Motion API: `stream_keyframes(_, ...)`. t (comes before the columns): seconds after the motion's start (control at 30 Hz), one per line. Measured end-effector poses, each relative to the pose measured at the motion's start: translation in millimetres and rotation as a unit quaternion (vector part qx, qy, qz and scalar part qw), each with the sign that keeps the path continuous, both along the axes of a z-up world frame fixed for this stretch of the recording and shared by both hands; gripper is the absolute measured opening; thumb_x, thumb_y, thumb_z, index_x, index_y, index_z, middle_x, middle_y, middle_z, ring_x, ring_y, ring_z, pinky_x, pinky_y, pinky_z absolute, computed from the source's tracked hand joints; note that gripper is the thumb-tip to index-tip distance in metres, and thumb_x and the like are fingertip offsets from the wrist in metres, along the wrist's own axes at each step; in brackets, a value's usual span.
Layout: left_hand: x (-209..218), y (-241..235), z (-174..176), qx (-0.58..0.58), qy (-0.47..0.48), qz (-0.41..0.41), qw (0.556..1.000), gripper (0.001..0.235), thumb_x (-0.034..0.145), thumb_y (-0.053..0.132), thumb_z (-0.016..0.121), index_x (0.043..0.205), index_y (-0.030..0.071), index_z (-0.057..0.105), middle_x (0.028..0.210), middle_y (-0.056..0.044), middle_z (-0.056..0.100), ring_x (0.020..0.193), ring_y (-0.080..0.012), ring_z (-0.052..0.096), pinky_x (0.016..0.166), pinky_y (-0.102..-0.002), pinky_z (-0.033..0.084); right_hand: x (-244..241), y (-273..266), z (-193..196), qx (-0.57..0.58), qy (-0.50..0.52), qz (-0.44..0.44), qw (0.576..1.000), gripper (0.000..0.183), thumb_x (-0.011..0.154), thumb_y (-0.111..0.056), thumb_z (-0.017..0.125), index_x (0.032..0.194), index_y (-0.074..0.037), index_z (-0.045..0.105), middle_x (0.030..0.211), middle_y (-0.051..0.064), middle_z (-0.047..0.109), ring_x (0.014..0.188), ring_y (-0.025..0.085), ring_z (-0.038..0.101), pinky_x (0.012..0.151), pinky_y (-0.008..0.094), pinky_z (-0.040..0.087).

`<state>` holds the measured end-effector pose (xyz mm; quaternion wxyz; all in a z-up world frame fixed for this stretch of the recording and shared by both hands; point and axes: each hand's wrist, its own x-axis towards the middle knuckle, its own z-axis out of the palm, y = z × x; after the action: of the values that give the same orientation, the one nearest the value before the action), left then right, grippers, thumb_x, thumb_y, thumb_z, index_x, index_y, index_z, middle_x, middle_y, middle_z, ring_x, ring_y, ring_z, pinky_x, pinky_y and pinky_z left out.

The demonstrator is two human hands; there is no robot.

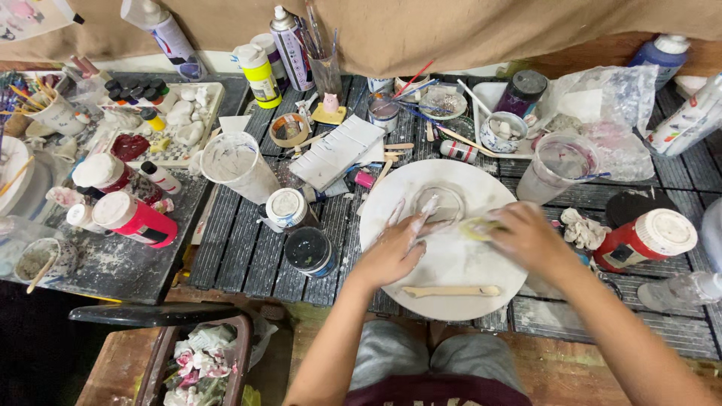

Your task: The person shapes a lump of clay on a rotating pottery wheel using a wooden modeling tool and a yellow sponge. They smooth the exterior and interior surfaces, refine the rim, and periodically wipe the wheel head.

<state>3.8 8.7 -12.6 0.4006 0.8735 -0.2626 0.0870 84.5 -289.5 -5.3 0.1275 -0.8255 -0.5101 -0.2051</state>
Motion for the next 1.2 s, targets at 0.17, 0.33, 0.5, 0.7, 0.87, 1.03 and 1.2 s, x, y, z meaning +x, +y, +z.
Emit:
stream_keyframes(0.17,3.2,0.8,3.7,0.0,0.053,0.002,0.999,0.074,0.095,0.022,0.055,0.16,0.003,0.026,0.148,-0.025,0.054,0.142,-0.0408,0.046,0.124,-0.049,0.024,-5.4,3.0,-7.8,0.037,0.002,0.017,0.999,0.016,0.069,-0.022,0.082,0.081,-0.015,0.074,0.108,0.005,0.067,0.101,0.027,0.057,0.092,0.048,0.043)
stream_keyframes(0.33,1.8,4.8,5.6,-0.007,0.05,-0.023,0.998,0.079,0.092,0.024,0.06,0.162,0.008,0.026,0.153,-0.03,0.047,0.145,-0.0452,0.042,0.122,-0.049,0.03,8.5,14.4,-14.6,0.024,0.017,0.028,0.999,0.019,0.072,-0.02,0.085,0.087,-0.015,0.076,0.112,0.003,0.067,0.108,0.027,0.057,0.098,0.043,0.045)
stream_keyframes(0.5,5.2,8.1,9.3,-0.011,0.002,-0.048,0.999,0.084,0.09,0.022,0.06,0.164,0.009,0.023,0.154,-0.024,0.054,0.15,-0.0443,0.04,0.128,-0.053,0.02,7.4,-4.6,-2.5,0.076,0.034,-0.024,0.996,0.02,0.069,-0.017,0.084,0.089,-0.016,0.079,0.111,0.005,0.067,0.107,0.029,0.055,0.095,0.045,0.044)
stream_keyframes(0.7,10.8,10.7,8.3,0.005,0.02,-0.048,0.999,0.088,0.087,0.021,0.064,0.163,0.009,0.022,0.156,-0.03,0.043,0.151,-0.0449,0.035,0.128,-0.05,0.021,9.2,12.1,-14.1,0.07,0.028,0.007,0.997,0.019,0.073,-0.014,0.085,0.091,-0.019,0.08,0.107,0.004,0.065,0.105,0.027,0.056,0.097,0.046,0.045)
stream_keyframes(0.87,16.4,15.2,7.4,-0.063,0.008,-0.08,0.995,0.091,0.085,0.014,0.063,0.164,0.008,0.02,0.161,-0.024,0.043,0.155,-0.0448,0.032,0.13,-0.048,0.022,8.9,-11.6,7.1,0.1,0.114,-0.098,0.984,0.03,0.069,-0.011,0.083,0.098,-0.02,0.083,0.11,0.006,0.066,0.101,0.026,0.055,0.095,0.043,0.042)
stream_keyframes(1.03,19.4,18.5,5.3,-0.059,0.021,-0.06,0.996,0.09,0.085,0.012,0.065,0.164,0.009,0.021,0.162,-0.02,0.044,0.155,-0.0433,0.033,0.128,-0.046,0.025,-12.9,29.4,-2.3,0.081,0.093,0.012,0.992,0.032,0.07,-0.013,0.082,0.101,-0.016,0.079,0.115,0.005,0.065,0.11,0.029,0.055,0.1,0.045,0.043)
stream_keyframes(1.2,22.7,20.4,1.2,-0.05,-0.021,-0.09,0.994,0.089,0.088,0.011,0.064,0.164,0.009,0.018,0.161,-0.016,0.05,0.157,-0.0427,0.033,0.13,-0.046,0.023,-12.8,13.3,6.0,0.038,0.056,-0.062,0.996,0.028,0.074,-0.013,0.081,0.102,-0.014,0.077,0.116,0.004,0.065,0.111,0.028,0.055,0.1,0.044,0.045)
